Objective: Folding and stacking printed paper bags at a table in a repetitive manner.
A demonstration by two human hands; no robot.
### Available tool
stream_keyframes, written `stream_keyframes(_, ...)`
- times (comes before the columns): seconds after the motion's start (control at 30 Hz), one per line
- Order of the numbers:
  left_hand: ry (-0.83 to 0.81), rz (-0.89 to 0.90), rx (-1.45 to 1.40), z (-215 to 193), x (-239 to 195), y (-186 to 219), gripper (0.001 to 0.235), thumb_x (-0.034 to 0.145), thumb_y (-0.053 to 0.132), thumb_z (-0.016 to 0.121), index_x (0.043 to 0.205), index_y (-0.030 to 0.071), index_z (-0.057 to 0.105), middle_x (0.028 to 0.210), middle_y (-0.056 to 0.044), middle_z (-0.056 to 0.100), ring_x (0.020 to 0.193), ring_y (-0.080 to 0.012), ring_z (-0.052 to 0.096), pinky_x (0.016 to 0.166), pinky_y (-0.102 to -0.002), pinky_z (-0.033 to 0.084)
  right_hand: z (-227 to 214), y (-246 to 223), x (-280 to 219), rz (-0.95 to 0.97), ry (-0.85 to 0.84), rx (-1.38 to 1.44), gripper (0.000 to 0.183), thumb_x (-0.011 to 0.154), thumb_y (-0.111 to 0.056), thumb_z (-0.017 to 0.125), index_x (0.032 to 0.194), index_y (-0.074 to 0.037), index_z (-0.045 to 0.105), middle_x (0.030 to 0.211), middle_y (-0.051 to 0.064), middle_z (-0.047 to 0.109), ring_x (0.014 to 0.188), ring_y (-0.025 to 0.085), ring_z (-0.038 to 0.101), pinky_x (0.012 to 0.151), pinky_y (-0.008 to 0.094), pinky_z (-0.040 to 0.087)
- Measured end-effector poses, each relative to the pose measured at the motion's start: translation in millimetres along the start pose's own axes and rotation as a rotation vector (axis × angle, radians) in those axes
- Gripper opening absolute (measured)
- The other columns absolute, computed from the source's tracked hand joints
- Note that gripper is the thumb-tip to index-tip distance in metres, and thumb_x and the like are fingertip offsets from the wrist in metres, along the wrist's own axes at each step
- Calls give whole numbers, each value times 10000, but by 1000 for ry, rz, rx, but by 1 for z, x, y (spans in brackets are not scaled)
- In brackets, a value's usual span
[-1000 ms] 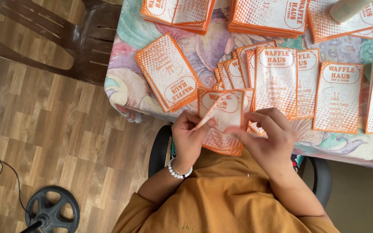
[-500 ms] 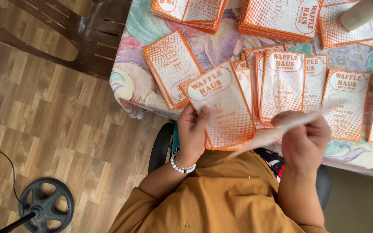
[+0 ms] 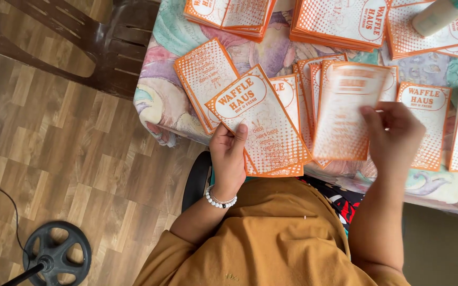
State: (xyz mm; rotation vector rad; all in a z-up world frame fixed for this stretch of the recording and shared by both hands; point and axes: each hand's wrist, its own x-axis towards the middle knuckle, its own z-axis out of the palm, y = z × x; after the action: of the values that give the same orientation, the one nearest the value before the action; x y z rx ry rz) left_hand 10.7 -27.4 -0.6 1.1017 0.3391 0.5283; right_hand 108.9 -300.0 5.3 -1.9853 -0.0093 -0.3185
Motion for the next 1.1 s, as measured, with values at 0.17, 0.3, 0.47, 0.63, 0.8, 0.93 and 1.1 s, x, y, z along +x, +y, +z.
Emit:
stream_keyframes(0.17,-6,124,241,0,-6,0,231,983,289,698,1009,62,661,975,-9,716,943,-68,630,858,-257,529,13,-38,-26,-339,-39,-112,143,944,46,634,1068,20,698,1073,142,699,883,236,599,821,351,478)
stream_keyframes(0.3,-58,128,255,6,-7,-5,217,988,298,696,978,85,659,932,46,683,878,-23,552,804,-229,477,30,-82,-49,-240,-373,-38,306,828,-265,872,1009,-58,735,928,16,717,763,129,546,752,264,448)
stream_keyframes(0.47,-34,24,-20,5,-3,2,206,863,86,817,947,100,630,905,-7,640,776,-59,509,741,-191,433,7,-35,-32,15,-1,94,131,1022,-49,868,1021,-19,741,909,25,693,837,65,582,757,225,496)
stream_keyframes(0.63,-77,-132,-251,-8,9,-7,296,847,124,819,958,136,546,888,23,545,797,-73,524,774,-228,438,-9,-3,-12,-175,10,-385,226,1050,-180,916,1084,-2,782,924,67,712,795,149,605,707,328,458)
stream_keyframes(0.8,-154,-150,-445,8,2,-21,317,854,-23,760,949,131,499,900,25,479,776,-75,543,793,-230,447,6,-74,-51,32,-177,98,280,1017,-84,575,1250,6,702,1157,103,719,1067,146,646,912,280,507)
stream_keyframes(0.93,-187,-197,-421,38,-6,-6,377,928,15,741,1111,154,441,969,-1,718,943,-96,681,859,-271,535,17,-69,-69,-169,-144,5,278,799,-155,928,1039,-77,812,785,93,735,763,254,724,737,331,536)
stream_keyframes(1.1,-84,-129,-185,34,-8,-24,307,909,87,788,1036,135,512,822,37,676,818,0,599,754,-182,495,20,-68,-66,-180,-33,166,119,882,9,890,944,12,789,622,103,656,761,49,440,708,286,504)
